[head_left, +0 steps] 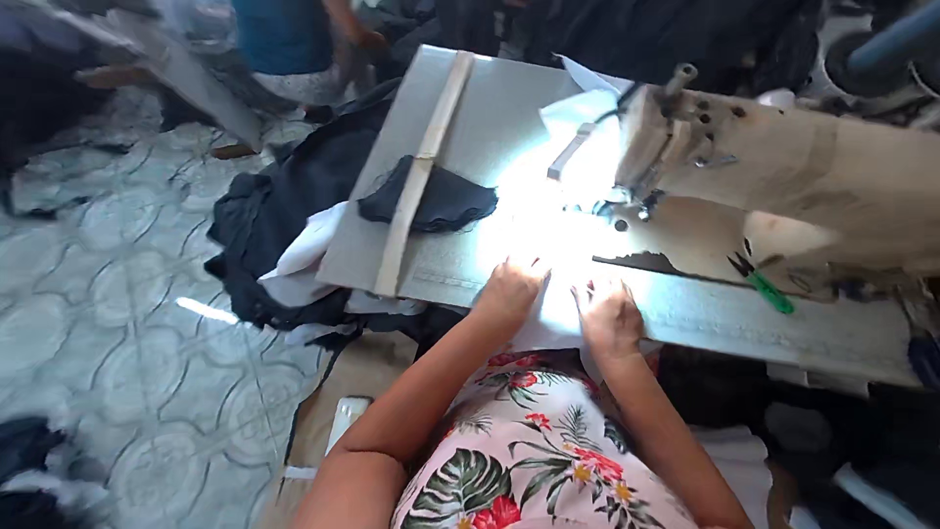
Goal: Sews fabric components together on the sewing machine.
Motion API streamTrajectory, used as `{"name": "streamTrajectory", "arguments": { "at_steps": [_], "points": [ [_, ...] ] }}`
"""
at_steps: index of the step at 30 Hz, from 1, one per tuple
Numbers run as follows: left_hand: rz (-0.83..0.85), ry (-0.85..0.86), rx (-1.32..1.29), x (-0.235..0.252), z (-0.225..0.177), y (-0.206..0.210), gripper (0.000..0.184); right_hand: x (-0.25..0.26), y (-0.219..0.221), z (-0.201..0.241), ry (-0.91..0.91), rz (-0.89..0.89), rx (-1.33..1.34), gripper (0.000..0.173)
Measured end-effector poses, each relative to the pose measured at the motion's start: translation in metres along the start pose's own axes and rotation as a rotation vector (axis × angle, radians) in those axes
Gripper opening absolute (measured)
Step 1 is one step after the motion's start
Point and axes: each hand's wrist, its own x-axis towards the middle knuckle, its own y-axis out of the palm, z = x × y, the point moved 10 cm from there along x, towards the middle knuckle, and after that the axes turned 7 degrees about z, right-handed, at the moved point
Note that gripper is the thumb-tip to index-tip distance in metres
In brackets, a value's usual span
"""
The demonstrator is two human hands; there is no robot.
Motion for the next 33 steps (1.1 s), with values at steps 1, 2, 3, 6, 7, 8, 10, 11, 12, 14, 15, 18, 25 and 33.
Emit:
{"name": "streamTrajectory", "arguments": {
  "at_steps": [1,2,3,6,7,8,10,11,12,14,15,18,25,33],
  "points": [
    [0.005,0.033,-0.026,0.001,-0.006,-0.004,0.021,-0.001,0.000,0.002,-0.010,0.011,0.033,0.030],
    [0.026,0.051,-0.055,0.004,-0.013,-0.005,0.020,-0.003,-0.002,0.003,-0.027,0.009,0.072,0.027],
    [0.050,0.051,-0.065,0.007,-0.019,-0.005,0.021,-0.004,-0.006,0.004,-0.046,-0.002,0.125,0.025],
    [0.155,-0.035,-0.071,0.015,-0.014,0.014,0.031,-0.009,-0.019,-0.001,-0.059,-0.080,0.307,0.019],
    [0.168,-0.054,-0.055,0.015,-0.012,0.020,0.034,-0.012,-0.020,-0.004,-0.044,-0.097,0.341,0.018],
    [0.164,-0.065,-0.035,0.016,-0.011,0.023,0.036,-0.013,-0.020,-0.008,-0.035,-0.104,0.364,0.018],
    [0.141,-0.068,-0.004,0.016,-0.009,0.025,0.040,-0.016,-0.017,-0.013,-0.061,-0.112,0.397,0.022],
    [0.138,-0.076,-0.006,0.015,-0.008,0.024,0.044,-0.017,-0.015,-0.014,-0.069,-0.090,0.396,0.026],
    [0.140,-0.088,-0.030,0.015,-0.009,0.022,0.047,-0.018,-0.014,-0.014,-0.066,-0.054,0.400,0.030],
    [0.154,-0.144,-0.083,0.016,-0.013,0.018,0.051,-0.019,-0.013,-0.015,-0.050,0.010,0.429,0.029],
    [0.154,-0.170,-0.106,0.017,-0.014,0.017,0.053,-0.021,-0.016,-0.013,-0.066,0.005,0.439,0.022],
    [0.137,-0.226,-0.149,0.020,-0.011,0.017,0.061,-0.028,-0.024,-0.001,-0.178,-0.128,0.370,0.021],
    [0.037,-0.273,-0.257,0.017,0.003,0.018,0.050,-0.040,-0.022,0.010,-0.278,-0.385,0.196,0.020],
    [-0.042,-0.266,-0.431,0.009,0.028,0.022,0.043,-0.024,-0.013,-0.002,-0.273,-0.190,0.232,0.026]
  ]
}}
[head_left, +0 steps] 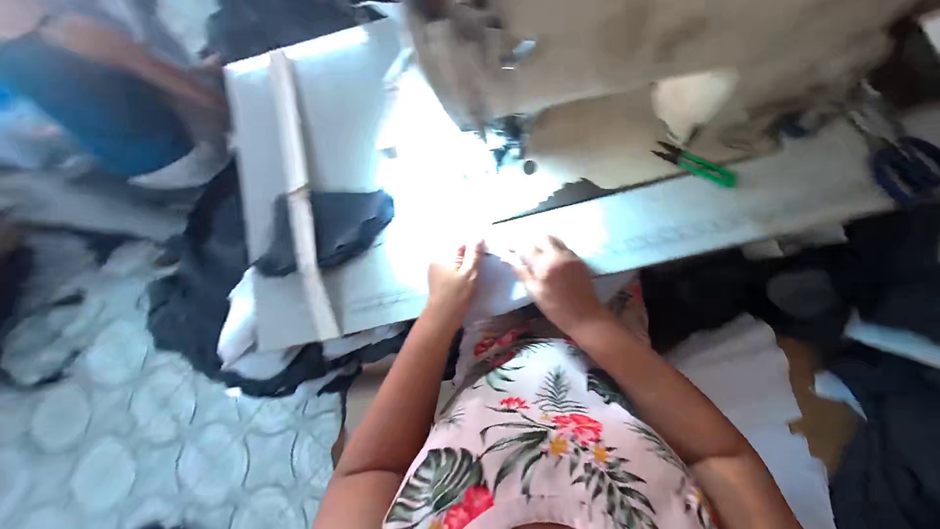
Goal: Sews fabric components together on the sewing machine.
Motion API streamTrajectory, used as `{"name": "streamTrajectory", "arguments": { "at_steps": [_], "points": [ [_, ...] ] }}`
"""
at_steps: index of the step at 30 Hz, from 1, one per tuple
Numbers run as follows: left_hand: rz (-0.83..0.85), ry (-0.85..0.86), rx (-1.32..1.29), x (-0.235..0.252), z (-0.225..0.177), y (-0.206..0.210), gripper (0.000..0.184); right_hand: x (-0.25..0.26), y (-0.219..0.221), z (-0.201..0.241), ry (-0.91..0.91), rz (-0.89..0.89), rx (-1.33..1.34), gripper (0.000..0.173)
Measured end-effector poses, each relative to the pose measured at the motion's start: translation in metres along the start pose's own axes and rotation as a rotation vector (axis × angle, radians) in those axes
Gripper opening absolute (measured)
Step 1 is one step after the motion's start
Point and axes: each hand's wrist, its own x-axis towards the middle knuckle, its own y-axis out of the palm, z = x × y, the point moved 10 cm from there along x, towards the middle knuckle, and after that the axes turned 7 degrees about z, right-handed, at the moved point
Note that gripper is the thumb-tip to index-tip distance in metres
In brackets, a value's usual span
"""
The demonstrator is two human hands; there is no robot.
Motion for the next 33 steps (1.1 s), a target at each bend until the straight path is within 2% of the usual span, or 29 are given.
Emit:
{"name": "streamTrajectory", "arguments": {
  "at_steps": [2,4,6,9,11,13,15,18,19,22,24,26,27,28,30,32,33],
  "points": [
    [-0.029,0.124,-0.013,-0.003,-0.005,-0.003,0.044,0.005,-0.001,-0.007,0.039,0.008,-0.019,0.023],
    [-0.054,0.211,-0.025,-0.007,-0.009,-0.005,0.045,0.011,0.000,-0.020,0.136,0.057,-0.014,0.032],
    [-0.053,0.225,-0.039,-0.009,-0.009,-0.007,0.045,0.017,-0.009,-0.022,0.161,0.044,0.051,0.038],
    [-0.048,0.255,-0.033,-0.009,-0.013,-0.007,0.043,0.020,-0.025,0.004,-0.033,-0.087,0.213,0.021],
    [-0.057,0.296,-0.044,-0.009,-0.016,-0.006,0.039,0.025,-0.018,0.019,-0.131,-0.079,0.316,0.021],
    [-0.063,0.346,-0.067,-0.011,-0.019,-0.007,0.038,0.033,0.005,0.021,-0.108,0.024,0.282,0.034],
    [-0.076,0.359,-0.094,-0.017,-0.021,-0.017,0.039,0.036,0.028,0.017,-0.062,0.109,0.115,0.055],
    [-0.084,0.256,-0.037,-0.028,-0.008,-0.045,0.040,0.029,0.045,0.013,0.041,0.200,-0.076,0.101],
    [-0.092,0.209,-0.019,-0.032,0.001,-0.055,0.038,0.026,0.046,0.012,0.074,0.210,-0.131,0.109],
    [-0.169,0.042,0.042,-0.039,0.029,-0.074,0.032,0.025,0.052,0.012,0.121,0.283,-0.234,0.118],
    [-0.295,-0.005,0.130,-0.047,0.026,-0.083,0.023,0.026,0.056,0.013,0.132,0.346,-0.262,0.122],
    [-0.474,0.140,0.204,-0.058,0.000,-0.080,0.050,0.026,0.062,0.015,0.109,0.397,-0.289,0.118],
    [-0.527,0.265,0.222,-0.062,-0.016,-0.072,0.052,0.025,0.066,0.016,0.092,0.433,-0.314,0.111],
    [-0.534,0.381,0.234,-0.061,-0.029,-0.060,0.044,0.023,0.069,0.018,0.069,0.452,-0.341,0.099],
    [-0.407,0.484,0.251,-0.041,-0.041,-0.033,0.031,0.017,0.067,0.021,0.015,0.397,-0.328,0.086],
    [-0.231,0.389,0.296,-0.012,-0.030,-0.012,0.035,0.005,0.052,0.022,-0.072,0.220,-0.225,0.074],
    [-0.157,0.312,0.357,-0.003,-0.024,-0.005,0.039,-0.001,0.038,0.023,-0.138,0.085,-0.148,0.062]
  ]
}}
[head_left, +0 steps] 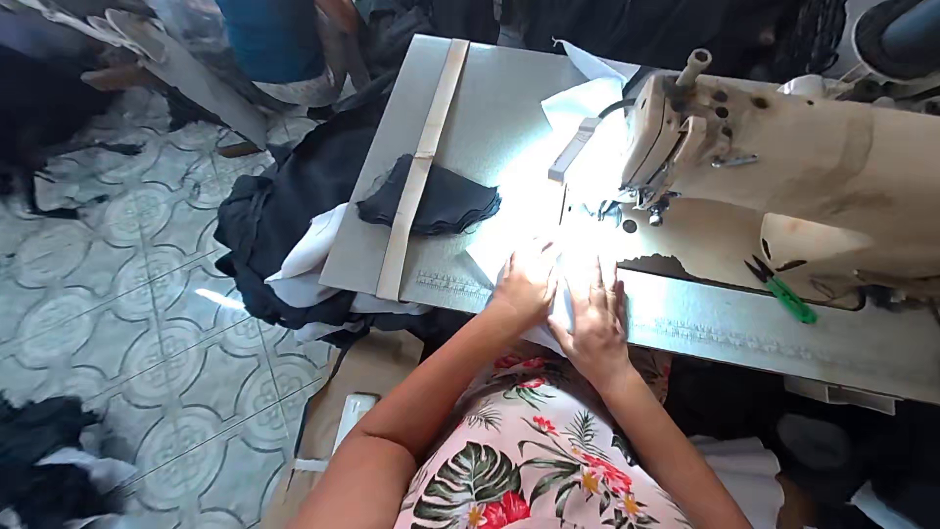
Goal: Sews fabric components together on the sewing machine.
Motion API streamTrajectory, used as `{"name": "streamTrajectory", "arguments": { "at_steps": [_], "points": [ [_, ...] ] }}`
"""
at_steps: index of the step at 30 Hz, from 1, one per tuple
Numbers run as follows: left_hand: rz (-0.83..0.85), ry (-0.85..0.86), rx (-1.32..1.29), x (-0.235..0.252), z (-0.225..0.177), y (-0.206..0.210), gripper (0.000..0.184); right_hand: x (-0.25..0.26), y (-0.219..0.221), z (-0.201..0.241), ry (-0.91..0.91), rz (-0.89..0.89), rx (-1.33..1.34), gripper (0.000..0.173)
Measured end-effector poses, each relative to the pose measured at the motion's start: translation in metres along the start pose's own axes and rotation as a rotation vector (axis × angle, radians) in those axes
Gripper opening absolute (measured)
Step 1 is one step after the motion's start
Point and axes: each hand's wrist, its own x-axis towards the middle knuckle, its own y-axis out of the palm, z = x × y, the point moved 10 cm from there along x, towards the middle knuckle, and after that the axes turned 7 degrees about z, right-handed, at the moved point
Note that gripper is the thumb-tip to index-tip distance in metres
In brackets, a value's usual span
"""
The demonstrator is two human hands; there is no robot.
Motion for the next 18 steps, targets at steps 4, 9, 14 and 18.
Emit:
{"name": "streamTrajectory", "arguments": {
  "at_steps": [4,9,14,18],
  "points": [
    [0.649,-0.325,0.234,-0.009,0.010,0.037,0.056,-0.029,-0.047,0.019,-0.186,-0.322,0.135,0.016],
    [0.399,-0.220,0.205,-0.003,-0.001,0.016,0.038,-0.004,-0.015,0.012,0.023,-0.131,0.106,0.026],
    [0.172,-0.126,0.118,-0.016,0.002,-0.009,0.050,0.009,0.007,-0.001,0.104,0.049,-0.182,0.066],
    [-0.025,-0.038,0.148,-0.010,-0.008,-0.018,0.045,0.007,0.013,0.002,0.047,0.142,-0.174,0.075]
  ]
}}
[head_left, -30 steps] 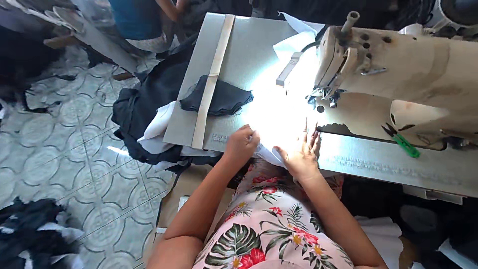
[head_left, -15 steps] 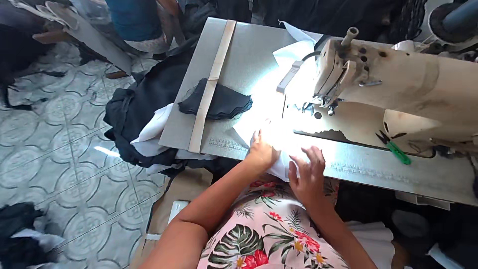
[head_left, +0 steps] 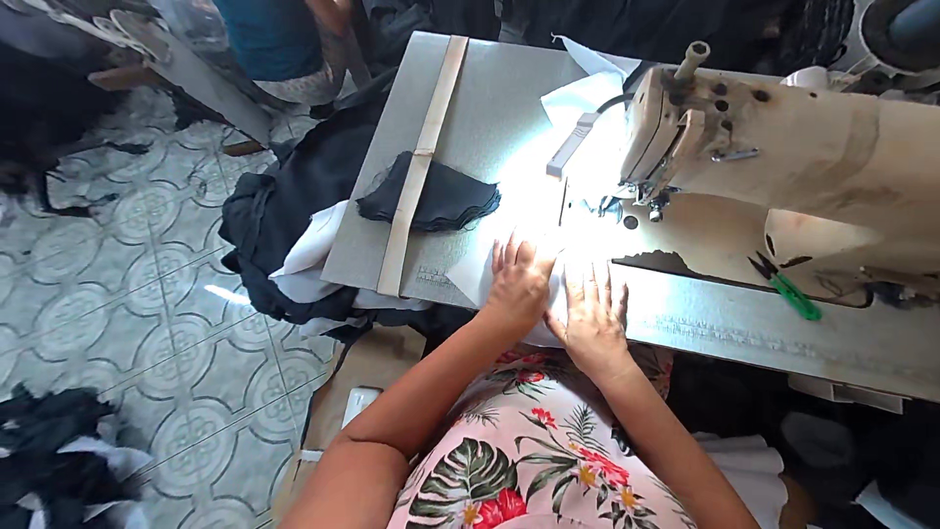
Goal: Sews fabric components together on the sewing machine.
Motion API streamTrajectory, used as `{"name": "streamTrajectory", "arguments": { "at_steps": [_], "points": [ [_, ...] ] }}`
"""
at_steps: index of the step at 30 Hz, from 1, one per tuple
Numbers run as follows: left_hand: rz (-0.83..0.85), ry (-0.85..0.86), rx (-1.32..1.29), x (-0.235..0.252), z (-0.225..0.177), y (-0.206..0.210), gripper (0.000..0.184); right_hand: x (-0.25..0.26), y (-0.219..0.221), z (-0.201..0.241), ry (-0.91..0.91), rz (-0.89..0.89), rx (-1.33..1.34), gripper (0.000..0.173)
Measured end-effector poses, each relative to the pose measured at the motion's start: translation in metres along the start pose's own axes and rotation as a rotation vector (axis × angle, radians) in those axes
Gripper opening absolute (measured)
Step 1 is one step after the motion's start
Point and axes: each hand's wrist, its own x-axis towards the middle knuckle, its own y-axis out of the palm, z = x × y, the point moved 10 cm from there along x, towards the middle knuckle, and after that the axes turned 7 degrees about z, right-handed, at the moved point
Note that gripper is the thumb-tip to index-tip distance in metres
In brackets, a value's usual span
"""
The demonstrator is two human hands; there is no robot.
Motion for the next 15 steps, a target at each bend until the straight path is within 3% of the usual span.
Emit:
{"name": "streamTrajectory", "arguments": {
  "at_steps": [4,6,7,8,10,12,13,15],
  "points": [
    [0.279,-0.070,-0.013,0.021,0.013,0.037,0.055,-0.005,0.001,-0.011,0.060,0.119,0.018,0.090],
    [0.337,-0.089,0.015,0.025,0.011,0.045,0.059,-0.007,-0.007,-0.028,0.176,0.182,0.056,0.102],
    [0.333,-0.078,0.022,0.026,0.008,0.046,0.059,-0.009,-0.016,-0.033,0.200,0.130,0.080,0.103],
    [0.317,-0.064,0.032,0.026,0.005,0.046,0.061,-0.011,-0.029,-0.034,0.183,0.003,0.103,0.096],
    [0.322,-0.062,0.034,0.030,0.001,0.043,0.061,-0.013,-0.050,-0.023,0.091,-0.191,0.227,0.062],
    [0.363,-0.097,0.030,0.035,-0.001,0.042,0.062,-0.008,-0.051,-0.009,0.015,-0.243,0.321,0.037],
    [0.393,-0.114,0.035,0.035,0.000,0.043,0.061,-0.003,-0.043,-0.005,0.003,-0.236,0.312,0.034],
    [0.430,-0.148,0.087,0.032,0.006,0.051,0.056,0.008,-0.016,-0.008,0.068,-0.110,0.178,0.050]
  ]
}}
